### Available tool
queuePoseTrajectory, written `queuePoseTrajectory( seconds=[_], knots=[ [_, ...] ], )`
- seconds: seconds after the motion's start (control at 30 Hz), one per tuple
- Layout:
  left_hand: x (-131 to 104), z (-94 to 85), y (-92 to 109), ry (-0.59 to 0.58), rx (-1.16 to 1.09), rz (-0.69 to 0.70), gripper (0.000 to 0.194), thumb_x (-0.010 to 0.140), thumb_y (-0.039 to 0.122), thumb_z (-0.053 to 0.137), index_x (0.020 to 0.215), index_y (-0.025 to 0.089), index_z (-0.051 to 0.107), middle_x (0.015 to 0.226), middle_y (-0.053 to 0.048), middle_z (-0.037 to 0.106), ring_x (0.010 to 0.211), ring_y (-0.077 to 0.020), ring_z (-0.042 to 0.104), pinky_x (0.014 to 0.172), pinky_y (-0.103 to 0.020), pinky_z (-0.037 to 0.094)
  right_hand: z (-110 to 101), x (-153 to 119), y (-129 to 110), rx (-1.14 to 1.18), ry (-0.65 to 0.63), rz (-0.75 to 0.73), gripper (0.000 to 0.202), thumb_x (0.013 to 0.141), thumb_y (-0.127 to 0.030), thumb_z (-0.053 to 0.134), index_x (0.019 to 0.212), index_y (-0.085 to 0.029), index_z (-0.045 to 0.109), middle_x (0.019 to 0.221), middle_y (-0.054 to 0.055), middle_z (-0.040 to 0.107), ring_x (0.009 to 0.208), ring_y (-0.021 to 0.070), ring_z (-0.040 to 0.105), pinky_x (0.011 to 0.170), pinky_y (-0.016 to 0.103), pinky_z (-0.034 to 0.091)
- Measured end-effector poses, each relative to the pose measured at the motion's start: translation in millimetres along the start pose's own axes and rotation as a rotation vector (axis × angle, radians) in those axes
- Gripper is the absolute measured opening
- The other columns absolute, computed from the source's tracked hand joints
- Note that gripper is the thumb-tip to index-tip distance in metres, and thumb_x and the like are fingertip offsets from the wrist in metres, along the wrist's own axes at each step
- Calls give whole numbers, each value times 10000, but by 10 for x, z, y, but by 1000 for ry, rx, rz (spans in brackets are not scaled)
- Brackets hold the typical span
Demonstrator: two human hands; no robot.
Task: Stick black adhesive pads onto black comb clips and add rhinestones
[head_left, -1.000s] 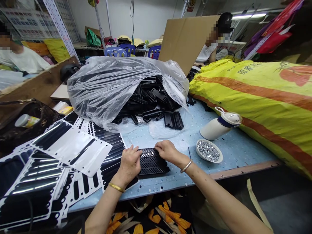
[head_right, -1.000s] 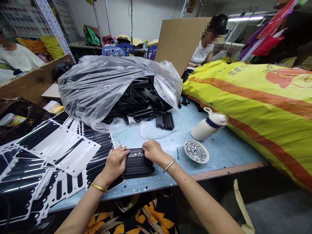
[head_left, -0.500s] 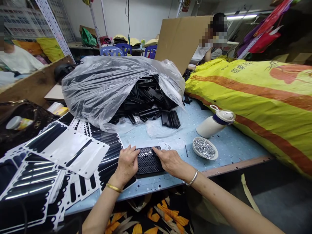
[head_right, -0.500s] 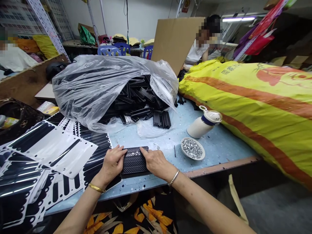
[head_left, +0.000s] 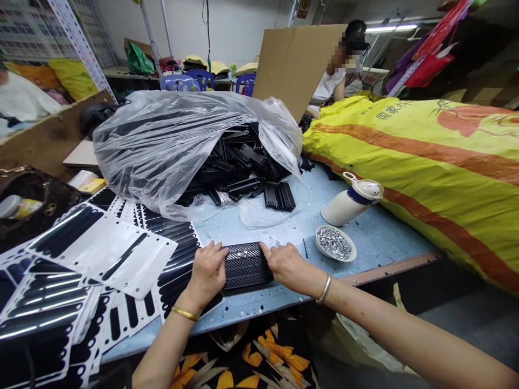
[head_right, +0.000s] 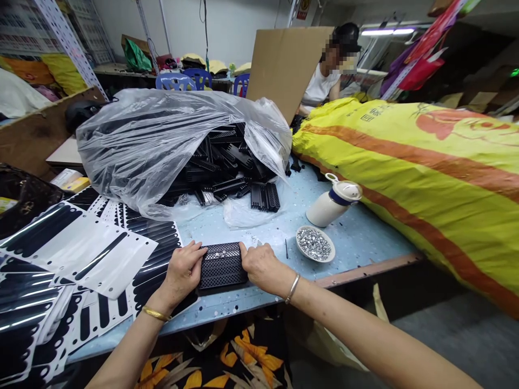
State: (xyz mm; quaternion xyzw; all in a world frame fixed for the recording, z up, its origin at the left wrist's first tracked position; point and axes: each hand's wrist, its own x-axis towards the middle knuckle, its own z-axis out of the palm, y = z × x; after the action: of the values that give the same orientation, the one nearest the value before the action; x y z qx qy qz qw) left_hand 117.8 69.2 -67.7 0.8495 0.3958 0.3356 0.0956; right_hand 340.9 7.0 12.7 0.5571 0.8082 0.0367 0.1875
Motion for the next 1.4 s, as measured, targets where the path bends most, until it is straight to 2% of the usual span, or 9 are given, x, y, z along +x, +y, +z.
queuePoseTrajectory(
  seconds=[0.13,0.27,0.37,0.47,0.67,0.87,1.17,1.27,1.4],
  knots=[
    [8,-11,5,1,2,14,302,844,77,485,1018,200,699,1113,-127,736,1106,-335,660,850,-477,504,-3,-17,5,20,-16,14,635,774,-27,436,1407,6,408,826,160,681,707,263,664,619,347,407],
    [18,-19,15,2,13,2,304,828,70,493,1006,206,699,1105,-116,741,1101,-327,664,856,-474,505,32,-16,4,93,10,32,583,778,-21,436,1360,-17,465,837,149,690,708,240,659,633,334,411],
    [25,-17,19,3,8,3,301,826,68,489,996,204,697,1093,-112,745,1099,-323,666,859,-475,512,103,42,29,220,93,58,450,863,-67,417,1294,-67,546,859,135,714,726,221,663,642,313,415],
    [40,-11,15,5,-13,-6,264,841,96,498,981,200,697,1085,-120,746,1093,-325,669,867,-482,519,175,179,89,431,158,150,296,937,-195,443,1094,-153,691,874,97,744,762,196,675,670,276,421],
    [163,-34,11,-112,-20,-99,202,840,129,537,881,237,703,990,-61,764,1020,-261,699,851,-396,533,278,427,204,737,192,330,165,827,-203,606,854,-203,768,625,-5,698,599,138,611,572,221,385],
    [302,-25,29,-200,-2,-141,204,834,99,513,810,218,676,966,-70,756,1046,-262,686,833,-378,525,369,281,137,815,278,371,200,834,-206,573,862,-178,769,618,7,688,561,134,577,552,227,372],
    [354,6,33,-181,-40,-166,141,805,108,552,750,207,636,873,-70,753,972,-259,710,816,-362,532,519,296,19,945,369,377,115,770,-218,640,773,-213,754,541,-17,648,507,130,553,541,227,386],
    [334,2,35,-121,-51,-155,169,810,86,530,756,201,643,950,-92,762,1007,-274,705,820,-377,536,529,293,38,1002,370,365,80,740,-214,666,757,-206,744,498,-35,611,461,116,521,508,217,382],
    [225,-21,67,-76,-71,-39,168,822,96,547,779,206,666,1124,-98,739,1158,-328,636,865,-458,522,536,255,151,1046,390,390,148,775,-247,609,795,-184,741,517,-21,605,482,127,524,500,226,373]
  ],
)
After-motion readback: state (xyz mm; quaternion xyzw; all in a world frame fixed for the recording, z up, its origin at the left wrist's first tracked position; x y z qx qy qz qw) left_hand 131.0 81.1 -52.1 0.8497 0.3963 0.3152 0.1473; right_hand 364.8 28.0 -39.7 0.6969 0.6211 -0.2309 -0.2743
